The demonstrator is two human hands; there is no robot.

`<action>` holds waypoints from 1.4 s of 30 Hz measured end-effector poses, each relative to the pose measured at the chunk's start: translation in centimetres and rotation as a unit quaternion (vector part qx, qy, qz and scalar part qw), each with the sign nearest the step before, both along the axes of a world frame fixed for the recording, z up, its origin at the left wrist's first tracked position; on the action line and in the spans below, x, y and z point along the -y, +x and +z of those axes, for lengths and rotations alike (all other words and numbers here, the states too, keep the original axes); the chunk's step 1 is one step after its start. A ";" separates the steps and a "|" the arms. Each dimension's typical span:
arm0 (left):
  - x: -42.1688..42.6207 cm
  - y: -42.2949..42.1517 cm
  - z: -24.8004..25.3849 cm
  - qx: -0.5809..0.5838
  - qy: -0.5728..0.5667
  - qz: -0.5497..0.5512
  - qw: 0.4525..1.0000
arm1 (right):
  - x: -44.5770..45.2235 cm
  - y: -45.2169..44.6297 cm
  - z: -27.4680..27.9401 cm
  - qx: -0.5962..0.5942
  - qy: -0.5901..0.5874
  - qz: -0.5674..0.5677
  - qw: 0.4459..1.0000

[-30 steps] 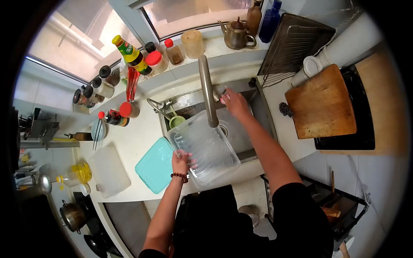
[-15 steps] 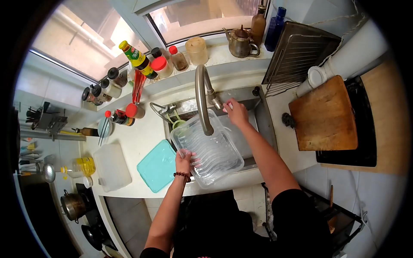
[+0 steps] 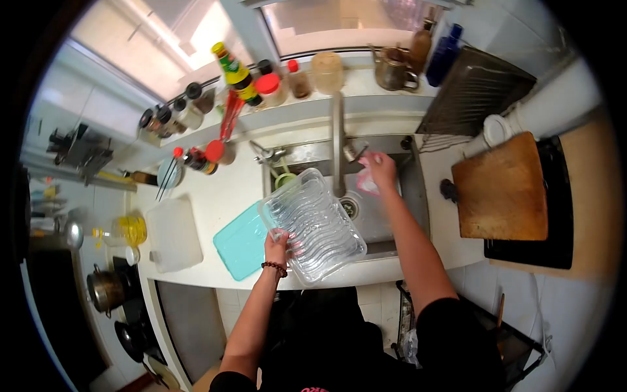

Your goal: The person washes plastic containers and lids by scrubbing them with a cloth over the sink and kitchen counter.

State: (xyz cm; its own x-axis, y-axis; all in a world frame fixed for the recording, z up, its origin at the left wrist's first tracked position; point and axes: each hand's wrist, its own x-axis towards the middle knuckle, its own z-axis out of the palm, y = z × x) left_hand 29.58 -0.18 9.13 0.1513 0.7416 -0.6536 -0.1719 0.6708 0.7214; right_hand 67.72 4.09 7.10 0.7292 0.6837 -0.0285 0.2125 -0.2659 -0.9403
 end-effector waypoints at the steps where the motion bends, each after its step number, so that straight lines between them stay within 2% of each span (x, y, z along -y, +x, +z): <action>1: -0.2 -1.4 -0.1 -0.016 0.001 0.006 1.000 | 1.4 -0.9 1.4 -0.156 0.002 0.005 0.988; 4: -1.0 -6.6 -0.5 -0.053 0.006 0.028 0.998 | 5.0 -2.8 -0.7 -0.350 0.065 0.046 0.933; 6: -1.7 -10.5 -1.6 -0.084 -0.003 0.043 0.995 | 7.0 -6.4 1.5 -0.398 0.062 0.070 0.913; 8: -2.5 -14.1 -2.4 -0.092 -0.001 0.054 0.994 | 8.2 -10.6 5.5 -0.501 0.005 0.104 0.859; 9: -2.8 -15.8 -2.8 -0.099 0.001 0.057 0.993 | 8.5 -12.6 6.1 -0.499 0.001 0.110 0.859; 11: -3.6 -18.6 -3.7 -0.097 0.003 0.063 0.993 | 8.5 -16.6 7.2 -0.601 0.034 0.166 0.781; 15: -5.6 -23.6 -5.4 -0.108 0.001 0.068 0.992 | 7.7 -26.2 11.5 -0.560 0.012 0.234 0.795; 17: -6.6 -25.0 -5.6 -0.104 -0.006 0.065 0.992 | 7.1 -29.6 10.8 -0.418 -0.080 0.237 0.873; 19: -7.2 -26.1 -5.0 -0.203 0.031 0.002 0.979 | 6.0 -32.5 9.5 -0.372 -0.073 0.256 0.889; 20: -7.6 -26.8 -5.7 -0.205 0.027 -0.014 0.978 | 5.3 -33.9 9.2 -0.225 -0.082 0.303 0.923; 21: -7.7 -27.2 -6.1 -0.198 0.021 -0.019 0.980 | 4.9 -35.5 9.1 -0.074 -0.094 0.342 0.932; 22: -7.5 -27.5 -6.0 -0.306 0.111 -0.050 0.944 | 4.3 -37.2 9.9 0.020 -0.085 0.349 0.933; 23: -7.4 -27.6 -5.8 -0.405 0.200 -0.081 0.888 | 3.8 -38.5 10.1 0.023 -0.095 0.344 0.934; 25: -7.0 -27.5 -2.8 -0.427 0.177 -0.109 0.880 | 2.9 -40.7 10.5 0.226 -0.038 0.347 0.910; 26: -6.7 -27.6 -1.4 -0.484 0.270 -0.151 0.819 | 2.5 -42.2 12.1 0.296 -0.037 0.326 0.897; 27: -6.4 -27.5 -1.0 -0.529 0.361 -0.188 0.744 | 2.5 -43.2 13.0 0.300 -0.047 0.323 0.896; 28: -6.4 -27.2 -1.4 -0.521 0.360 -0.192 0.750 | 2.6 -44.0 13.6 0.179 -0.114 0.288 0.934; 29: -6.5 -27.1 -2.0 -0.502 0.404 -0.282 0.710 | 2.6 -44.8 13.8 0.052 -0.175 0.245 0.952; 30: -6.4 -27.3 -2.5 -0.478 0.444 -0.369 0.661 | 2.8 -45.5 12.8 0.053 -0.181 0.240 0.952; 31: -6.4 -27.4 -2.9 -0.473 0.446 -0.372 0.662 | 2.7 -45.9 11.4 -0.087 -0.095 0.188 0.974; 32: -6.6 -27.3 -3.2 -0.464 0.409 -0.422 0.663 | 2.6 -46.1 10.4 -0.223 -0.003 0.132 0.966; 33: -6.6 -27.3 -3.6 -0.453 0.369 -0.472 0.660 | 2.1 -46.9 11.3 -0.221 -0.004 0.127 0.967; 35: -6.5 -27.3 -4.7 -0.448 0.368 -0.482 0.657 | 1.0 -48.4 14.2 -0.457 0.003 0.095 0.884; 36: -6.8 -27.3 -5.3 -0.448 0.367 -0.487 0.653 | 0.6 -48.2 13.0 -0.457 0.004 0.092 0.885; 37: -7.0 -27.5 -6.4 -0.447 0.369 -0.490 0.651 | 0.3 -47.7 10.6 -0.257 -0.067 0.169 0.949; 38: -6.9 -27.9 -7.6 -0.431 0.381 -0.482 0.661 | 0.5 -47.4 8.6 -0.044 -0.137 0.233 0.962; 39: -6.8 -28.0 -8.2 -0.415 0.392 -0.473 0.671 | 0.5 -47.4 7.1 -0.044 -0.137 0.228 0.963; 41: -6.8 -28.0 -5.8 -0.409 0.391 -0.478 0.672 | 0.4 -48.0 4.8 0.114 -0.216 0.239 0.940; 42: -6.6 -27.9 -5.7 -0.437 0.393 -0.482 0.650 | 0.6 -48.8 5.0 0.258 -0.157 0.230 0.925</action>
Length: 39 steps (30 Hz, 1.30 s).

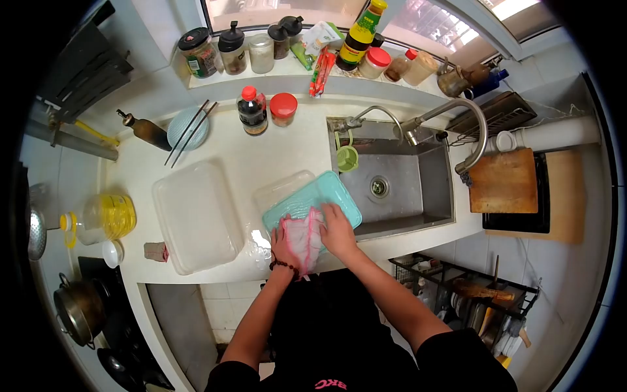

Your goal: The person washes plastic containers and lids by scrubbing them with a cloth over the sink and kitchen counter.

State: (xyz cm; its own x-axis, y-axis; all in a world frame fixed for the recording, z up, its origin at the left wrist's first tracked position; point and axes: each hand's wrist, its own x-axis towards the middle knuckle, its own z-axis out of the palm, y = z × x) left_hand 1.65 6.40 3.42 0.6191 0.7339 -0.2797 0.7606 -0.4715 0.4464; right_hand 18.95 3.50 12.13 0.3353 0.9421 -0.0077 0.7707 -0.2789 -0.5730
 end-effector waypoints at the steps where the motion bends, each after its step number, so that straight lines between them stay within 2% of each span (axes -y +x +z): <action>1: 0.3 0.1 -0.1 -0.028 0.021 -0.003 0.999 | 0.4 -0.4 -0.3 -0.001 -0.004 -0.002 1.000; 3: 0.7 0.4 -1.0 0.012 0.000 0.020 1.000 | 1.1 -0.9 -1.5 0.052 -0.031 0.122 0.991; 4: 0.8 0.5 -0.7 0.020 -0.004 0.030 0.999 | 1.5 -1.4 -3.0 0.053 -0.053 0.146 0.986; 5: 0.9 0.8 -0.7 0.029 -0.007 0.042 0.999 | 1.9 -1.8 -4.5 0.053 -0.055 0.142 0.987; 7: 1.5 1.0 -2.1 0.018 -0.001 0.038 0.999 | 2.3 -2.8 -6.1 0.168 -0.070 0.148 0.972; 10: 1.3 1.3 -2.0 -0.010 -0.005 0.037 0.999 | 1.6 -3.2 -6.5 0.204 -0.058 0.114 0.971; 14: 0.6 1.5 1.0 -0.090 -0.016 0.000 0.996 | 0.9 -3.1 -6.7 0.181 -0.093 0.112 0.973; 16: 1.2 1.3 -1.1 -0.074 0.011 0.005 0.997 | 0.9 -3.2 -7.5 0.166 -0.088 0.181 0.965; 17: 1.5 1.2 -2.1 -0.059 0.043 0.012 0.997 | 0.9 -2.7 -7.8 0.164 -0.092 0.181 0.965; 19: 1.7 1.7 -2.4 -0.057 0.036 0.015 0.998 | 0.8 -2.2 -7.1 0.123 -0.086 0.196 0.969; 20: 1.8 2.0 -2.6 -0.054 0.033 0.024 0.998 | 1.0 -2.0 -6.5 0.122 -0.090 0.195 0.969; 22: 2.0 2.6 -2.5 -0.042 0.024 0.025 0.998 | 1.1 -1.4 -5.2 0.141 -0.150 0.102 0.973; 25: 2.6 3.0 -2.1 -0.042 0.018 0.020 0.999 | 0.1 -1.4 -4.7 0.123 -0.187 0.095 0.970; 29: 2.7 3.2 -2.4 -0.042 0.048 0.033 0.997 | 0.3 -1.1 -5.9 0.141 -0.121 0.160 0.969; 32: 2.9 3.3 -2.5 -0.082 0.046 0.018 0.995 | 0.6 -0.3 -4.9 0.113 -0.146 0.169 0.968; 34: 3.1 3.8 -2.4 -0.072 0.038 0.034 0.996 | 0.6 -0.3 -5.3 0.142 -0.173 0.106 0.969; 38: 3.2 3.9 -1.1 -0.084 0.003 0.034 0.996 | 0.0 -0.8 -5.0 0.128 -0.130 0.158 0.970; 39: 3.1 4.1 -0.7 -0.083 0.004 0.033 0.996 | -0.2 -0.3 -4.2 0.149 -0.181 0.149 0.961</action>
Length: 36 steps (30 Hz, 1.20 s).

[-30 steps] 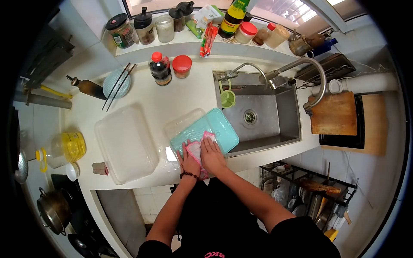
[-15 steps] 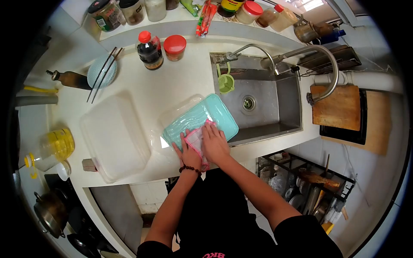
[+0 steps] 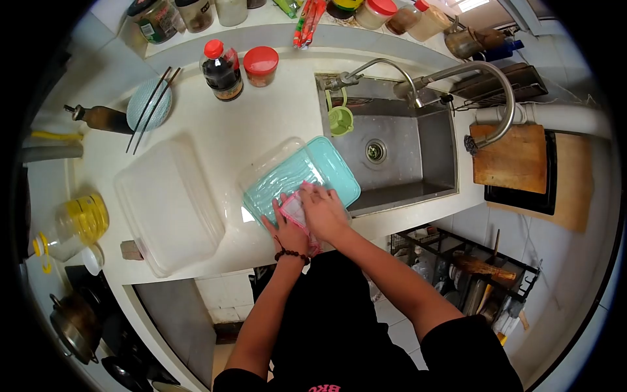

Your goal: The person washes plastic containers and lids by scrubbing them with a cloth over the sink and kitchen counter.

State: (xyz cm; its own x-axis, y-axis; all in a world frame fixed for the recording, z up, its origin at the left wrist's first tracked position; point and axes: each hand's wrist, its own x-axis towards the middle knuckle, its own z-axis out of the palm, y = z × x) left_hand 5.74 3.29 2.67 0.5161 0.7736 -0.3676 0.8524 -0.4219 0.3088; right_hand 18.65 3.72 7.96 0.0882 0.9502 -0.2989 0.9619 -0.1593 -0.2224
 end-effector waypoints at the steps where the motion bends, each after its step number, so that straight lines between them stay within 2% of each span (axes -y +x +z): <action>1: 0.1 0.1 0.4 0.001 -0.021 0.004 1.000 | -0.1 0.2 0.5 0.030 -0.048 -0.008 0.998; 5: -0.2 0.6 2.2 -0.018 -0.069 0.023 0.997 | 0.7 -0.5 -1.8 0.043 0.004 -0.012 0.999; 6: 0.2 0.7 1.8 -0.017 -0.070 0.018 0.997 | 0.8 0.1 -1.5 0.009 0.015 0.021 1.000; 8: 1.2 0.9 0.2 -0.055 0.015 0.010 0.998 | 0.7 1.4 -0.9 -0.024 0.027 0.057 0.998; 12: 1.6 1.1 -1.5 -0.046 0.032 0.026 0.998 | 0.2 2.2 -1.1 0.033 0.041 0.022 0.998; 14: -0.2 -0.8 -1.4 0.018 -0.136 -0.045 0.990 | 0.8 3.1 -1.1 0.031 0.045 0.047 0.997; 16: -2.3 -2.1 0.3 0.028 -0.143 -0.068 0.987 | 1.1 4.2 -0.5 0.008 0.091 0.041 0.995; 18: -3.7 -2.7 2.4 0.067 0.085 -0.108 0.988 | 0.4 4.3 0.3 -0.015 0.138 0.043 0.989; 20: -2.4 -2.6 0.6 0.072 0.053 -0.076 0.993 | 0.3 3.2 1.4 0.033 -0.037 -0.025 0.998; 23: -1.9 -2.2 0.1 0.092 0.033 -0.057 0.994 | 0.2 2.4 -0.6 0.062 -0.032 -0.027 0.997; 24: -2.2 -2.1 0.5 0.066 0.013 -0.060 0.996 | 0.0 2.0 -1.3 0.060 -0.034 -0.025 0.997; 26: -1.6 -2.0 0.9 0.041 -0.015 -0.072 0.996 | 1.0 1.5 -2.1 0.080 0.026 0.090 0.992; 29: -2.2 -1.6 0.8 0.007 -0.014 -0.069 0.997 | -0.1 2.6 -1.5 0.135 0.008 0.058 0.989; 31: -2.0 -1.6 0.8 0.054 -0.018 -0.043 0.997 | -0.3 2.6 -1.5 0.162 -0.005 0.043 0.986; 33: -2.1 -1.5 1.1 0.035 -0.029 -0.048 0.998 | -0.5 2.5 -2.0 0.028 -0.037 -0.025 0.999; 36: -2.0 -1.3 1.1 0.012 -0.035 -0.060 0.997 | 0.1 0.8 -2.6 0.042 -0.008 0.034 0.999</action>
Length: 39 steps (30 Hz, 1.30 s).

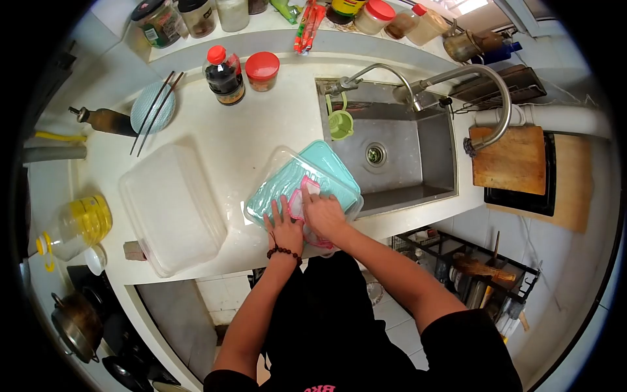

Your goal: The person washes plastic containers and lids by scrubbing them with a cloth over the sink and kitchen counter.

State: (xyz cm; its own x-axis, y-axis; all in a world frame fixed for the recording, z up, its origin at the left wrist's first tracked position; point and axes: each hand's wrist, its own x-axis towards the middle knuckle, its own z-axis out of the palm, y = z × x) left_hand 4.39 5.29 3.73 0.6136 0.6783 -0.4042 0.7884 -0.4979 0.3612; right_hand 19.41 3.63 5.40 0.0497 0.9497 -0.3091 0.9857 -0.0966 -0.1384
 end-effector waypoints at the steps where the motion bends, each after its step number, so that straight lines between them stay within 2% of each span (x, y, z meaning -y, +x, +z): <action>1: -0.2 0.0 -0.2 -0.004 0.007 -0.001 1.000 | -0.1 0.7 1.0 0.038 -0.015 0.032 0.999; 4: 0.1 0.2 -0.3 0.012 -0.002 0.013 1.000 | -1.5 2.0 3.0 0.075 -0.054 -0.034 0.995; 5: 0.6 0.5 -1.5 0.015 0.000 0.015 1.000 | -1.0 1.1 1.3 0.012 -0.060 -0.073 0.995; 6: 1.7 0.4 -3.6 0.022 0.098 0.021 0.995 | -0.2 0.2 0.1 0.013 -0.061 -0.075 0.995; 7: 1.7 0.5 -3.7 0.029 0.197 0.029 0.979 | 0.2 -0.6 -0.8 0.010 -0.055 -0.031 0.998; 8: 1.9 0.5 -3.9 0.029 0.197 0.029 0.979 | 0.6 -0.9 -1.6 0.007 -0.050 0.014 0.999; 10: 0.6 0.4 -1.1 -0.019 -0.004 0.001 1.000 | -0.7 1.0 1.7 0.015 -0.058 0.034 0.998; 13: 0.5 0.7 -0.6 0.004 -0.019 0.020 1.000 | -0.6 2.8 2.3 0.020 -0.059 -0.082 0.995; 16: 1.0 0.7 -1.1 0.006 0.039 0.012 0.999 | 2.3 0.7 1.0 0.007 -0.060 -0.026 0.998; 18: 0.8 1.1 -0.5 0.001 0.014 0.018 1.000 | 2.7 1.2 2.5 0.023 -0.058 -0.016 0.998; 20: 0.6 1.4 -0.6 -0.004 -0.011 0.021 1.000 | 1.2 2.9 3.3 0.043 -0.104 -0.106 0.988; 21: 0.8 1.4 -1.0 0.002 0.004 0.025 1.000 | 0.9 3.4 1.9 0.044 -0.106 -0.106 0.988; 23: 1.8 0.9 -1.0 0.003 0.013 0.018 1.000 | 1.6 3.0 -1.6 0.032 0.020 -0.108 0.993; 24: 1.6 1.0 -0.9 0.003 0.011 0.023 1.000 | 1.9 2.8 -1.1 0.031 0.022 -0.110 0.993; 26: 1.1 1.3 -0.7 0.004 0.013 0.024 1.000 | 3.2 1.3 0.9 0.028 -0.098 -0.030 0.994; 27: 1.2 1.3 -0.5 0.003 0.001 0.029 1.000 | 4.1 0.8 1.4 -0.009 -0.029 -0.023 0.999; 28: 1.0 1.5 -0.4 0.003 -0.010 0.035 0.999 | 3.9 1.4 1.3 -0.008 -0.028 -0.024 0.999; 31: 0.9 1.3 -0.1 -0.026 0.008 0.004 1.000 | 4.1 1.5 1.2 0.001 -0.058 -0.037 0.998; 33: 1.3 1.4 -0.6 -0.014 0.011 0.013 1.000 | 3.9 0.7 1.0 0.017 -0.055 -0.124 0.991; 36: 1.4 1.5 -1.3 0.004 0.021 0.020 1.000 | 4.1 0.0 1.7 -0.020 -0.085 -0.092 0.992; 38: 1.8 1.6 -1.6 0.007 0.019 0.020 1.000 | 2.8 1.7 1.6 -0.033 -0.095 -0.100 0.990; 39: 1.9 2.1 -1.1 0.020 0.010 0.036 0.999 | 1.6 2.2 2.1 -0.040 -0.085 -0.141 0.986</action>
